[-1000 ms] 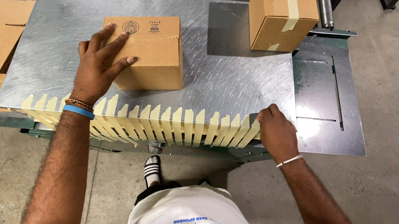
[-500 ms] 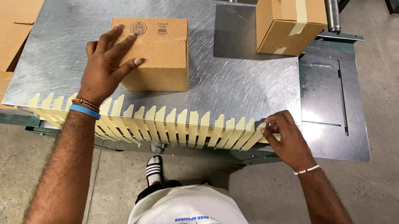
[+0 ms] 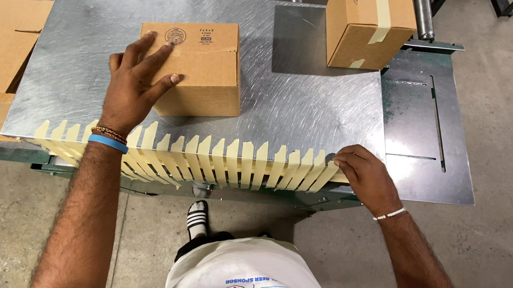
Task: The person assembles cardboard boxes by hand and secures the bottom and top flaps with strips of tape.
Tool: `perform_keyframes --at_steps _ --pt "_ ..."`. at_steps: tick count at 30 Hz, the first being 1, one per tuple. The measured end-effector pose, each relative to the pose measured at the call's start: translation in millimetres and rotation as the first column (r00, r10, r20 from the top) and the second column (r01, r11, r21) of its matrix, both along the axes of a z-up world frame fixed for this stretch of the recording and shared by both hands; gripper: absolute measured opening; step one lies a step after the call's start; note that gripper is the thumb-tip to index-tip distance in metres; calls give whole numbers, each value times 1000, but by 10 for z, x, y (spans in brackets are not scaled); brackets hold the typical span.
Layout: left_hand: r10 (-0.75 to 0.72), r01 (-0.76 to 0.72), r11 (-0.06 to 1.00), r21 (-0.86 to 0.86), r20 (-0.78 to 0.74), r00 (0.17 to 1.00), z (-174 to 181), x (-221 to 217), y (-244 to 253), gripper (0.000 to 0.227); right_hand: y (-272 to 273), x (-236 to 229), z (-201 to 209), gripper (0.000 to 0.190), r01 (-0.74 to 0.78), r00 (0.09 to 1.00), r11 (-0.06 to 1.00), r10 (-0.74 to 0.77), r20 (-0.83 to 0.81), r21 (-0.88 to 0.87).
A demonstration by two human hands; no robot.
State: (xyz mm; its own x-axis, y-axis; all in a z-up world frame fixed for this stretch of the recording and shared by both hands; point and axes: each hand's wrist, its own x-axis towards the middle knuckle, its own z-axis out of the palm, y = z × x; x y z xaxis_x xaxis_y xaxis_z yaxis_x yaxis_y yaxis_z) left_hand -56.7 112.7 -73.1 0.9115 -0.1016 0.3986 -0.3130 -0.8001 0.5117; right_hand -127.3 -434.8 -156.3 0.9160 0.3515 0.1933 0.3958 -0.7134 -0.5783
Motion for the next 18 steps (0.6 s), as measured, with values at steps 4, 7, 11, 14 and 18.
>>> perform_keyframes --at_steps 4,7,11,14,18 --pt "0 0 1000 14 5 1000 10 -1 -11 63 8 -103 39 18 5 1000 1000 -5 17 -1" --pt "-2 2 1000 17 4 1000 -14 -4 8 63 -21 -251 -24 17 32 996 999 -31 88 -13" --pt "0 0 1000 15 30 1000 -2 -1 -8 61 -99 -569 -91 17 9 986 999 -1 164 -48" --pt "1 -1 1000 -2 35 999 -15 -17 -9 59 -133 -883 -89 20 -15 988 999 21 153 -43" --pt "-8 8 1000 -3 56 998 -43 -13 13 55 -301 -1312 -481 22 -13 996 999 17 89 -51"
